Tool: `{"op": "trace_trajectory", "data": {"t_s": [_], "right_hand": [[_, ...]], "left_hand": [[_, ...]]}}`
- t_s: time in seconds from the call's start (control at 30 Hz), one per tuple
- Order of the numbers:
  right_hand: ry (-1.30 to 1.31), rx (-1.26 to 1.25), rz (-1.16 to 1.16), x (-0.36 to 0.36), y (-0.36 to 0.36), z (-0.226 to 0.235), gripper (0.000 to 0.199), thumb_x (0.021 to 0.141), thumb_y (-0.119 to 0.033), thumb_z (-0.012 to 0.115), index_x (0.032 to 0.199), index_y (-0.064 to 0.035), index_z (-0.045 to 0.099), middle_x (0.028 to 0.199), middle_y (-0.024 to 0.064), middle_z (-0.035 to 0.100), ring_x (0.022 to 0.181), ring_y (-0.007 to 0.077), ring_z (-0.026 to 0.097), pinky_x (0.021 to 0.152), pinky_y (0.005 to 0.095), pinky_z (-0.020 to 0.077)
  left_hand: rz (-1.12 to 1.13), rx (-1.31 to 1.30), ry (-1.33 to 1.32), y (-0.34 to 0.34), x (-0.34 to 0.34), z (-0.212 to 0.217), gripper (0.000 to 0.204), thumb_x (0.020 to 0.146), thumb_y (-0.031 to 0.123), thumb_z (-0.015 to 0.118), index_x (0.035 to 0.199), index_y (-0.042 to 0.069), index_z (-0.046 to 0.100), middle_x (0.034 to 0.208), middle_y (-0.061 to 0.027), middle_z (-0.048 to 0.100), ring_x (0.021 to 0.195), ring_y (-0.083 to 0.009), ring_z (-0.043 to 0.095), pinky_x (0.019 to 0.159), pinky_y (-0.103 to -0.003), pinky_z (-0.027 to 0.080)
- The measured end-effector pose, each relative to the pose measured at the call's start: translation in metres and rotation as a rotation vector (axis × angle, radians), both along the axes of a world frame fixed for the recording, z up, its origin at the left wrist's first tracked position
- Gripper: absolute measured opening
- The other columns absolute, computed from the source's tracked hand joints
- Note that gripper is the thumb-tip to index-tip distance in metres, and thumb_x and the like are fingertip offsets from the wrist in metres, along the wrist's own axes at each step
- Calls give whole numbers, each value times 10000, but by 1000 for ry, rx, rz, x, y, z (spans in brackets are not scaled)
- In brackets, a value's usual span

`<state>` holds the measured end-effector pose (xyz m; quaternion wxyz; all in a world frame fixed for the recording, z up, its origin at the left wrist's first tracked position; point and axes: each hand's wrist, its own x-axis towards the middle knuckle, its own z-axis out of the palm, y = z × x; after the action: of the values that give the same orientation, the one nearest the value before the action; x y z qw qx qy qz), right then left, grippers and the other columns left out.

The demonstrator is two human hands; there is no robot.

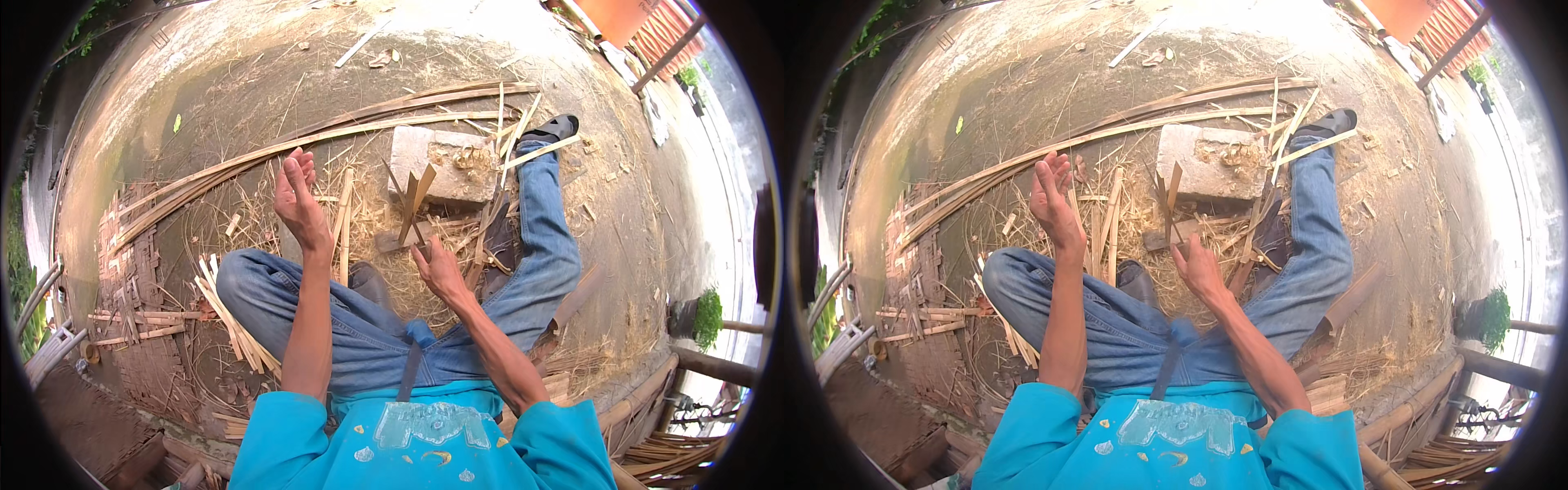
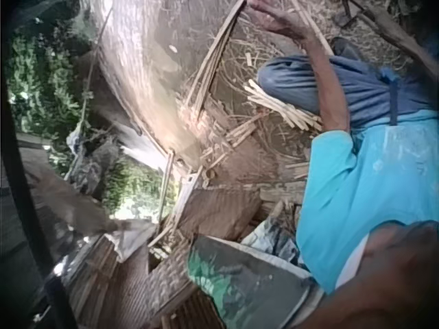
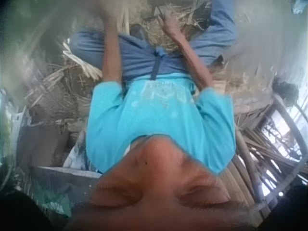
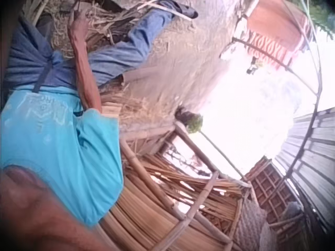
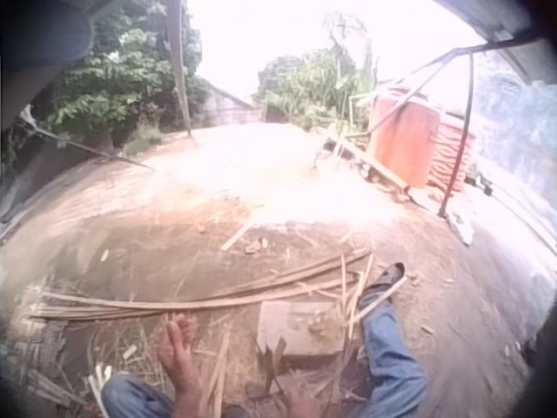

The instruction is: The person sits on the ground and uses a knife to shave thin strips from a bamboo stick. They repeatedly hold the stick and shave it, producing wood shavings that accumulate on the ground.

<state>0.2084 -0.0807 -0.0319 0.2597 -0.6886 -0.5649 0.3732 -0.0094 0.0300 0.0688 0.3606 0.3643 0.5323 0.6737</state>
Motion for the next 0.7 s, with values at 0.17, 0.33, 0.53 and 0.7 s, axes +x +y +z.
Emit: {"op": "trace_trajectory", "data": {"t_s": [0.17, 0.33, 0.53, 0.7], "right_hand": [[158, 189, -27, -10, -3, 86, 255, 1025, -249, 650, 1039, -6, 577, 624, 107, 593, 537, 169, 549, 515, 364, 418], [131, 304, -118, -11, -11, 47, 268, 996, -245, 683, 1019, -2, 573, 702, 184, 669, 582, 326, 661, 545, 418, 476], [-1, 97, 18, -4, 13, -11, 286, 1001, -264, 671, 981, 6, 578, 691, 226, 670, 628, 372, 695, 545, 433, 490], [239, 214, -96, -22, -3, 87, 265, 1000, -246, 676, 985, 3, 589, 692, 193, 666, 605, 312, 686, 531, 420, 475]], "left_hand": [[60, 15, -53, 1, -1, -2, 603, 1087, 522, 438, 1277, -13, 638, 1182, -134, 680, 1112, -203, 637, 1008, -364, 493], [148, 79, -55, 11, 5, -4, 545, 1107, 467, 405, 1241, -1, 652, 1169, -131, 688, 1106, -199, 637, 990, -362, 494], [44, 77, -98, 16, 5, -4, 546, 1112, 455, 393, 1220, -16, 648, 1154, -143, 690, 1056, -213, 657, 935, -348, 530], [93, 15, -132, 2, -2, -17, 545, 1116, 445, 371, 1217, -13, 650, 1145, -144, 688, 1047, -214, 656, 942, -360, 525]]}}
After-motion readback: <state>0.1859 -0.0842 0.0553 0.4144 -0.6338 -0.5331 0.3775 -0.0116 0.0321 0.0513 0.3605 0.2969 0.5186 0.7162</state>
